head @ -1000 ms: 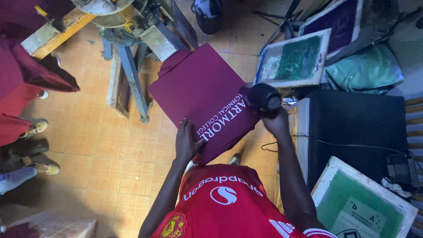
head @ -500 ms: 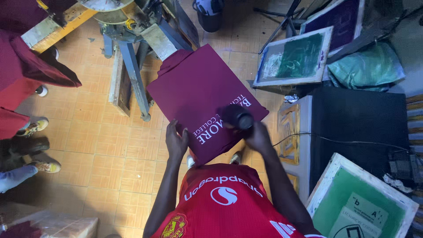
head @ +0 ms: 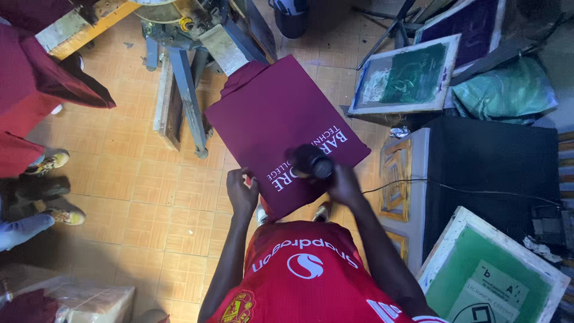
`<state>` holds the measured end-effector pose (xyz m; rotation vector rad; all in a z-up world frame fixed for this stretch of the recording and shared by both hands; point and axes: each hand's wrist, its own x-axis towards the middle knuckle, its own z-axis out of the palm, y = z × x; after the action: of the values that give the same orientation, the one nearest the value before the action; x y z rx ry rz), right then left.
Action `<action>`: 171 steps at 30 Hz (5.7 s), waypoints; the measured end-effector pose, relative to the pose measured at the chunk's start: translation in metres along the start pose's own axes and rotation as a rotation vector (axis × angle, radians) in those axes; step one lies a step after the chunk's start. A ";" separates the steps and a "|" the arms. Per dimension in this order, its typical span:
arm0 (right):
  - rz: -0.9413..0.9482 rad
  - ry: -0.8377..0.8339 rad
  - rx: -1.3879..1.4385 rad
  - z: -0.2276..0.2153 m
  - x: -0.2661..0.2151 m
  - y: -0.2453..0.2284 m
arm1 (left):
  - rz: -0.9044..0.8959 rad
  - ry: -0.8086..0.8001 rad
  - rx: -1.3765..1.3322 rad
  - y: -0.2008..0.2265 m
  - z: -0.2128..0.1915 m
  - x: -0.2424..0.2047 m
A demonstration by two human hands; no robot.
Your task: The person uses a handheld heat gun to apply heat to a maroon t-shirt with a white logo. The person repeatedly moves the heat gun over the printed area, lifts the shirt to check the back, and continues heating the front.
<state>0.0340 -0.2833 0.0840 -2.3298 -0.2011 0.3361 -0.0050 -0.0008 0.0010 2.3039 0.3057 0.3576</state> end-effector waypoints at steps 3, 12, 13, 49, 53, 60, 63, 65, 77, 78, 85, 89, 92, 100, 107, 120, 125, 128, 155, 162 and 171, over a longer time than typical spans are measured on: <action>0.162 0.068 -0.050 -0.018 0.014 0.033 | -0.009 -0.025 0.035 -0.001 -0.002 -0.003; 0.339 0.230 -0.134 -0.072 0.014 0.013 | -0.056 -0.051 0.006 -0.005 -0.002 -0.004; 0.341 0.230 -0.134 -0.069 0.008 0.003 | -0.056 -0.054 0.006 -0.002 -0.004 -0.004; 0.388 0.161 0.028 -0.069 -0.042 -0.020 | 0.113 -0.269 0.130 0.013 -0.033 0.018; 0.342 0.025 0.007 -0.052 -0.054 -0.050 | 0.067 -0.254 0.114 0.011 -0.033 0.014; 0.067 -0.125 -0.017 0.009 -0.058 -0.041 | 0.101 -0.119 0.064 0.010 -0.031 0.006; 0.065 -0.173 -0.026 0.002 -0.065 -0.082 | 0.110 -0.058 0.027 0.013 -0.038 0.005; 0.088 -0.181 -0.042 0.007 -0.062 -0.083 | 0.125 -0.014 0.048 -0.008 -0.033 0.003; 0.173 0.102 -0.029 -0.024 -0.033 -0.018 | 0.131 0.167 0.055 -0.031 -0.019 -0.006; 0.222 0.157 -0.057 -0.039 -0.032 -0.030 | 0.130 0.163 0.055 -0.030 -0.019 -0.007; 0.534 0.166 0.002 -0.063 -0.039 -0.020 | 0.113 0.085 -0.023 0.010 -0.029 -0.011; 0.547 0.048 -0.001 -0.047 -0.057 -0.050 | 0.140 0.047 -0.010 0.009 -0.026 -0.010; 0.332 -0.017 0.025 -0.026 -0.065 -0.060 | 0.123 0.034 -0.012 0.008 -0.026 -0.008; 0.075 -0.145 0.063 0.003 -0.063 -0.077 | 0.153 0.079 -0.048 0.001 -0.019 -0.004; 0.011 -0.070 -0.010 0.023 -0.042 0.009 | 0.140 0.078 -0.020 -0.002 -0.011 -0.011; 0.559 0.185 -0.086 -0.060 -0.025 0.016 | 0.037 0.060 -0.085 0.000 -0.019 -0.023; 0.525 0.021 -0.014 -0.066 -0.052 -0.056 | -0.013 0.074 -0.080 0.010 -0.028 -0.025; 0.341 -0.047 0.073 -0.043 -0.062 -0.056 | -0.028 0.105 -0.087 0.008 -0.028 -0.024; 0.410 0.160 -0.142 -0.051 -0.008 0.010 | 0.056 0.243 -0.087 0.002 -0.030 -0.028; 0.233 0.056 -0.003 -0.034 -0.029 -0.026 | 0.038 0.186 -0.070 0.011 -0.028 -0.026; 0.288 -0.001 -0.073 -0.007 -0.012 -0.001 | 0.148 0.184 -0.049 -0.008 -0.018 -0.020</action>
<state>0.0249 -0.2904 0.0913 -2.4330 0.1259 0.4786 -0.0310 0.0099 0.0043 2.2547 0.2153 0.6469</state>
